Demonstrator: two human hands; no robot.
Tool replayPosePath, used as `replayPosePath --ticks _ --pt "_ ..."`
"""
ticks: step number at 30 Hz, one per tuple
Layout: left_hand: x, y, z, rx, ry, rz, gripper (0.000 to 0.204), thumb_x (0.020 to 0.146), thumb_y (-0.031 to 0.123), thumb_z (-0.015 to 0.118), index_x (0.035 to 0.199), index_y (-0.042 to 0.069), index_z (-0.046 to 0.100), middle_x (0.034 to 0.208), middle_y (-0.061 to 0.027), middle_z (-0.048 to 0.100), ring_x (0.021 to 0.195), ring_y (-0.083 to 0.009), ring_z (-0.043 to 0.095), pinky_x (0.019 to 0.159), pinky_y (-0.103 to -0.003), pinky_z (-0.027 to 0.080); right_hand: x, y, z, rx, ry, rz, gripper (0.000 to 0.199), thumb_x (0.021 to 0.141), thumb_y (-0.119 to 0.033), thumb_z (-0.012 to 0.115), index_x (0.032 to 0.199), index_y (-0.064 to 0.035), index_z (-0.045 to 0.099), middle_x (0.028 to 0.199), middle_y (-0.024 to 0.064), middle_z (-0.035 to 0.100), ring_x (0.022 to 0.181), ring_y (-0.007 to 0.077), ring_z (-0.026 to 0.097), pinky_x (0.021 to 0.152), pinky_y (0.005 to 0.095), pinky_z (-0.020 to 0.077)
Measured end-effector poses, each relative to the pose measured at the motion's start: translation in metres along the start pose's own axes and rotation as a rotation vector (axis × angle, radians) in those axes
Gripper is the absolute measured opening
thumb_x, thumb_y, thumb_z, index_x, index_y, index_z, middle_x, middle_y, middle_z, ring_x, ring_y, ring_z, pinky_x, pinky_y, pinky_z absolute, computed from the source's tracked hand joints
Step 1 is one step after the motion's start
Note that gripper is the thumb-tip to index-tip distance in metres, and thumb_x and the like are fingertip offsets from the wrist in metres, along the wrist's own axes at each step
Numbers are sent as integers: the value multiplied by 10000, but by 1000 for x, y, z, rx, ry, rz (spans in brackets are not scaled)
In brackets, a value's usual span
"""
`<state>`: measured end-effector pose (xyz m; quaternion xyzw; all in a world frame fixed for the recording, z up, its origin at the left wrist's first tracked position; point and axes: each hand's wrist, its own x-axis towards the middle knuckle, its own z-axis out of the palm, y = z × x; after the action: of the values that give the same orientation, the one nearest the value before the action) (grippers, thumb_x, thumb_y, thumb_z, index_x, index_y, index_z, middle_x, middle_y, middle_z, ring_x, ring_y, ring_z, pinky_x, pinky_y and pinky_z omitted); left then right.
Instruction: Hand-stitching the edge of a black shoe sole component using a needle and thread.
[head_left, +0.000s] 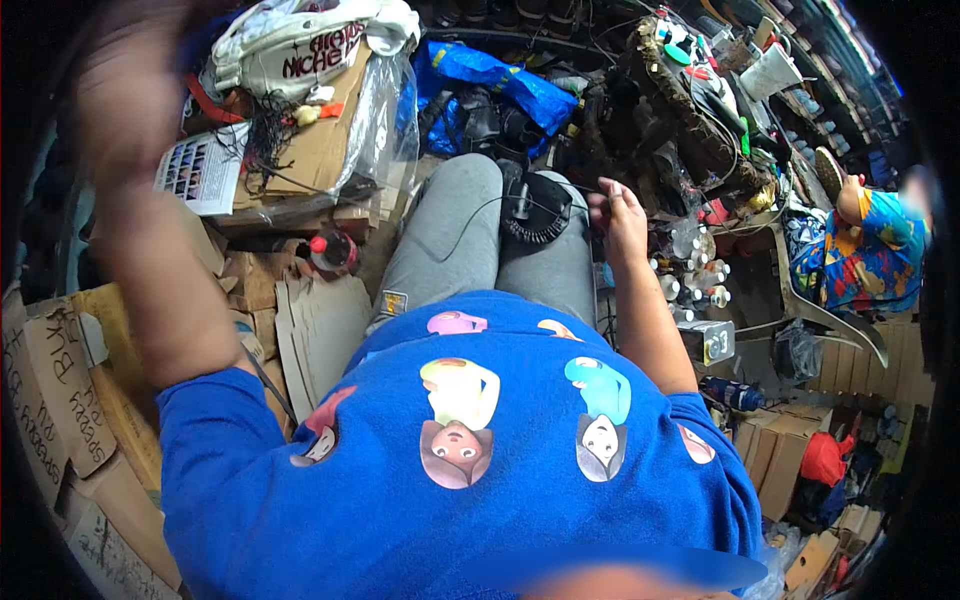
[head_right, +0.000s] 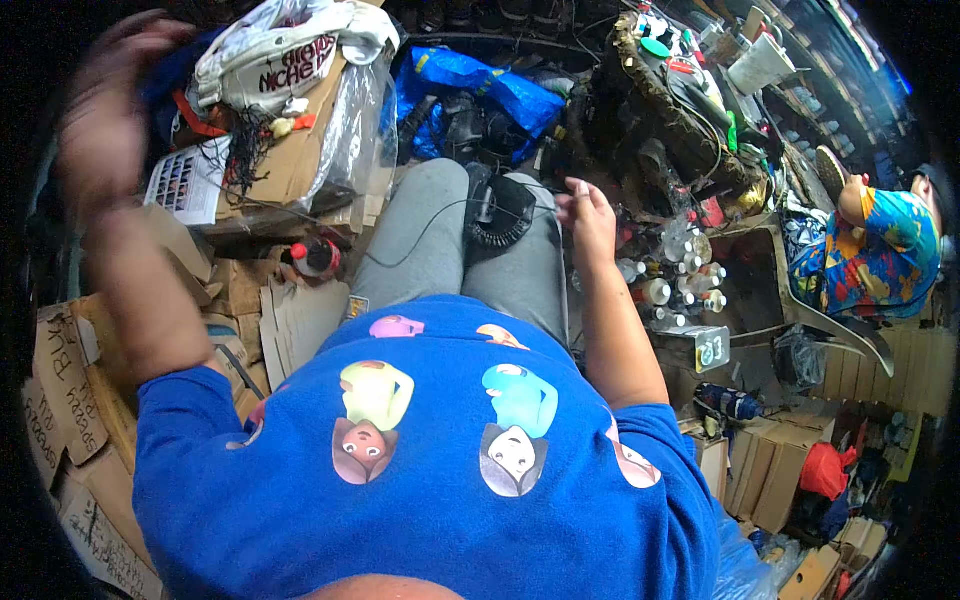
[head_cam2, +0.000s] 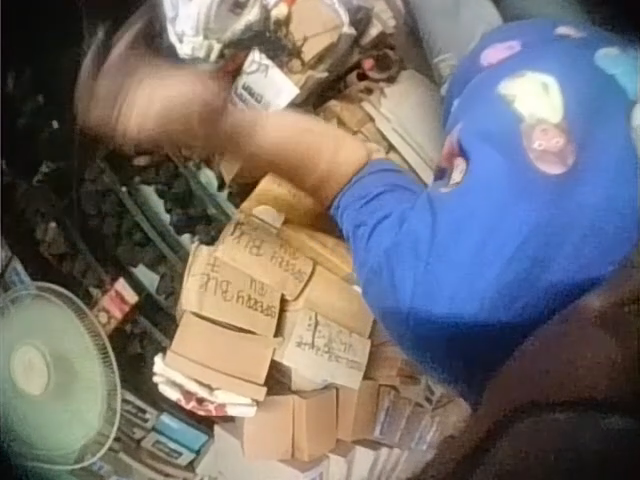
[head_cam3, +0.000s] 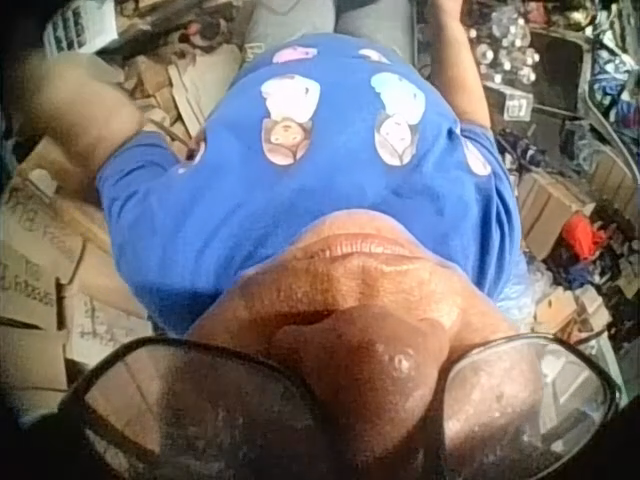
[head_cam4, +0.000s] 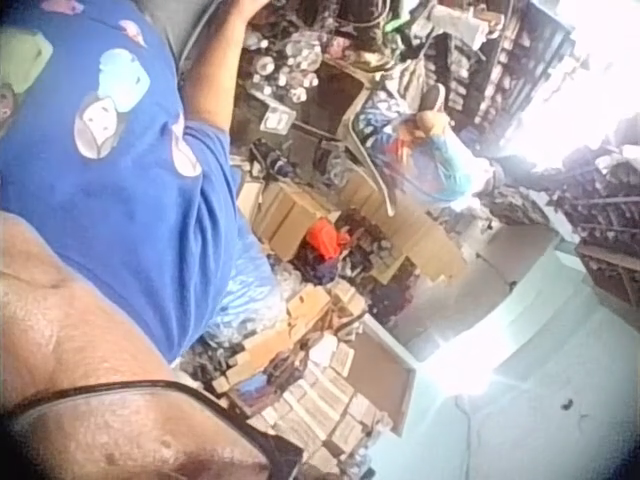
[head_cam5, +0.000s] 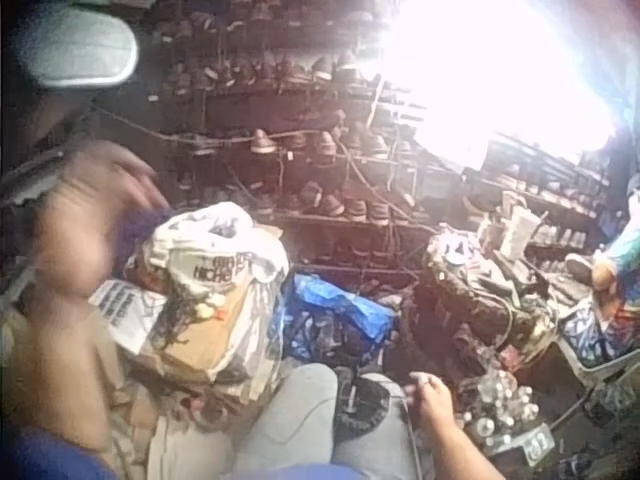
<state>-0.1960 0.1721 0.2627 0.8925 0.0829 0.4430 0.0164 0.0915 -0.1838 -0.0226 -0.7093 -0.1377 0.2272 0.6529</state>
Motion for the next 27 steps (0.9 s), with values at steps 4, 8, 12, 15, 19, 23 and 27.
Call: replayPosePath --ticks 4,8,12,15,19,23,27 --pt "-94 93 185 -765 -601 -121 206 779 150 641 954 44 615 919 -86 582 847 -205 549 781 -341 450 -7 -30 29 496 -161 71 365 931 -266 521 1215 -36 511 1125 110 589 910 176 611 763 301 471" --pt "-153 154 246 -567 -816 143 311 672 232 734 871 54 574 920 -133 549 793 -349 601 703 -428 484 -16 -57 36 625 -189 -37 364 892 -77 511 1253 -36 484 1177 103 548 996 227 581 857 371 455" --pt "-169 159 255 -560 -683 282 255 662 195 719 762 61 527 806 -111 527 704 -315 596 647 -412 474 -16 -93 8 668 -140 -283 335 879 -36 490 1213 -25 495 1150 86 554 994 236 575 880 379 450" --pt "-172 156 249 -551 -662 331 238 669 194 706 734 66 516 780 -104 521 690 -301 591 635 -406 470 -19 -129 -34 626 -58 -446 279 907 -78 478 1180 -37 519 1113 84 577 968 212 576 866 372 453" --pt "-167 159 252 -584 -653 308 225 681 201 690 735 59 523 782 -108 522 697 -297 585 643 -404 468 -26 -165 -139 637 79 -462 238 948 -144 443 1137 -34 538 1049 87 588 794 166 539 768 338 451" --pt "-166 154 253 -612 -621 223 211 681 193 690 730 53 541 782 -112 527 697 -301 583 642 -403 472 -37 -188 -221 630 172 -386 255 965 -160 421 1140 -11 531 789 42 510 603 125 396 601 283 362" --pt "-159 152 257 -612 -693 233 216 704 221 690 731 51 560 785 -112 535 699 -306 583 652 -404 476 -62 -177 -335 621 410 -360 249 973 -170 397 1127 -18 519 713 27 436 531 125 331 529 277 307"
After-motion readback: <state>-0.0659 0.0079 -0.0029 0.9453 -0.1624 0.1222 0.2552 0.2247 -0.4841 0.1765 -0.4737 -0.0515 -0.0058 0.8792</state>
